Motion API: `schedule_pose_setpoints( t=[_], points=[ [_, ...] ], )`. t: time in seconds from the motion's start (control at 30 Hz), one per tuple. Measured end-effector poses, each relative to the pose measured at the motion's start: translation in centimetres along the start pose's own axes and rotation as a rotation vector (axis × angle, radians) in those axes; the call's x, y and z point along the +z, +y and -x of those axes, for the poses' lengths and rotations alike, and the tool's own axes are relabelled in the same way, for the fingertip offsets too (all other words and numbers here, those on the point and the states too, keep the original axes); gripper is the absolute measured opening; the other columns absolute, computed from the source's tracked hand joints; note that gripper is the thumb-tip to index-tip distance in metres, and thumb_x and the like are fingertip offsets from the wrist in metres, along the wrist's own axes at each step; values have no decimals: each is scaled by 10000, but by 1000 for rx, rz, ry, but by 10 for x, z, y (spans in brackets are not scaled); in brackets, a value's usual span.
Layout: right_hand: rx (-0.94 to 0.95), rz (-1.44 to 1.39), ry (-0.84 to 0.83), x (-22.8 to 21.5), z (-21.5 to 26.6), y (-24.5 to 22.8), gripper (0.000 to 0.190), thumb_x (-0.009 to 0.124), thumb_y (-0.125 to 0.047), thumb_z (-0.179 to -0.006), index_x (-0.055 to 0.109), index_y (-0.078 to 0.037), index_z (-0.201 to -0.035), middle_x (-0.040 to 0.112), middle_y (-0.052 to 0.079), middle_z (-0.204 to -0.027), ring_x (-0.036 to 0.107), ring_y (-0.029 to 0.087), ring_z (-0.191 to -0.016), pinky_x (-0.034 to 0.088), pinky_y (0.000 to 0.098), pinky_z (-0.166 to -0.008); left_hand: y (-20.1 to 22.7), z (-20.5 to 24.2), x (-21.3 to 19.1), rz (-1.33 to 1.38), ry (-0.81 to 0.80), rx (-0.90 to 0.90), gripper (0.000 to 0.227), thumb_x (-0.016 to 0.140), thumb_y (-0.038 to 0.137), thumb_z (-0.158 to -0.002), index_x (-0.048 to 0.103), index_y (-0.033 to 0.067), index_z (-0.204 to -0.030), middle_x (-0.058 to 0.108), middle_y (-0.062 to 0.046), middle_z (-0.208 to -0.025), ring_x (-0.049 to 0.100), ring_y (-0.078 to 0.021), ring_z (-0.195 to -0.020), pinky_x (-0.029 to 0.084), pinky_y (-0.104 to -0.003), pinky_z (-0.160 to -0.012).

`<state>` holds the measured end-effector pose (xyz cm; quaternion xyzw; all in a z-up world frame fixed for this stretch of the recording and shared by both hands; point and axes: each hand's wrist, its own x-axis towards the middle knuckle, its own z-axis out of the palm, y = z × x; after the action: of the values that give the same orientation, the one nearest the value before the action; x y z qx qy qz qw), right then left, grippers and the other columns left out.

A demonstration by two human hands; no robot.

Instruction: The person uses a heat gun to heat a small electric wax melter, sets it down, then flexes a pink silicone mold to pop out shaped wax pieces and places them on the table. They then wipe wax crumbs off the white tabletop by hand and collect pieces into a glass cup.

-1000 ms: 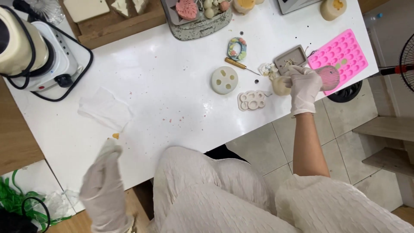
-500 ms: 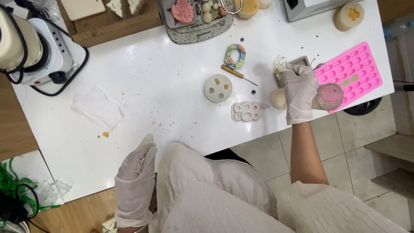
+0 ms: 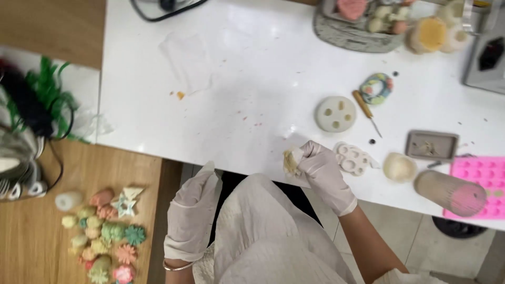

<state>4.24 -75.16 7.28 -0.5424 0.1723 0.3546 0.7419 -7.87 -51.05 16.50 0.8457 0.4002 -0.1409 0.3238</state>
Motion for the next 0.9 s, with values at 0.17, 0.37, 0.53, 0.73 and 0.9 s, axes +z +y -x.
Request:
schedule_pose_setpoints(
  t=[0.17,0.37,0.53,0.73,0.9],
  points=[
    [153,294,-141,52,14,41,229,692,-44,-919,522,10,-776,642,135,-681,591,167,-585,461,288,-540,-60,25,-3,244,-23,-87,274,615,206,-951,707,59,-1163,709,-26,-1353,740,-248,-915,559,-335,-789],
    [299,523,-112,86,36,101,55,606,-78,-912,615,-25,-905,684,101,-773,654,151,-594,501,271,-541,-156,63,15,99,210,311,247,663,145,-948,683,54,-1177,742,-116,-1188,715,-283,-1063,577,-355,-873],
    [268,608,-47,109,23,196,147,635,-143,-969,670,0,-978,701,85,-816,627,128,-627,493,256,-576,-234,99,22,91,162,242,281,650,153,-932,670,59,-1196,748,-133,-1153,715,-320,-983,581,-389,-790],
    [317,530,71,35,-98,383,185,617,-96,-984,657,67,-1064,698,154,-882,682,229,-713,576,347,-673,-345,148,84,93,-111,-87,376,653,200,-902,666,185,-1277,760,-135,-911,754,-304,-798,593,-423,-670],
    [-13,2004,-695,-33,-259,514,602,683,-241,-932,434,37,-1405,643,174,-1185,647,362,-1062,523,415,-834,-459,179,187,-45,71,179,377,684,168,-841,672,154,-1217,759,-140,-894,759,-306,-743,618,-436,-582]
  ],
)
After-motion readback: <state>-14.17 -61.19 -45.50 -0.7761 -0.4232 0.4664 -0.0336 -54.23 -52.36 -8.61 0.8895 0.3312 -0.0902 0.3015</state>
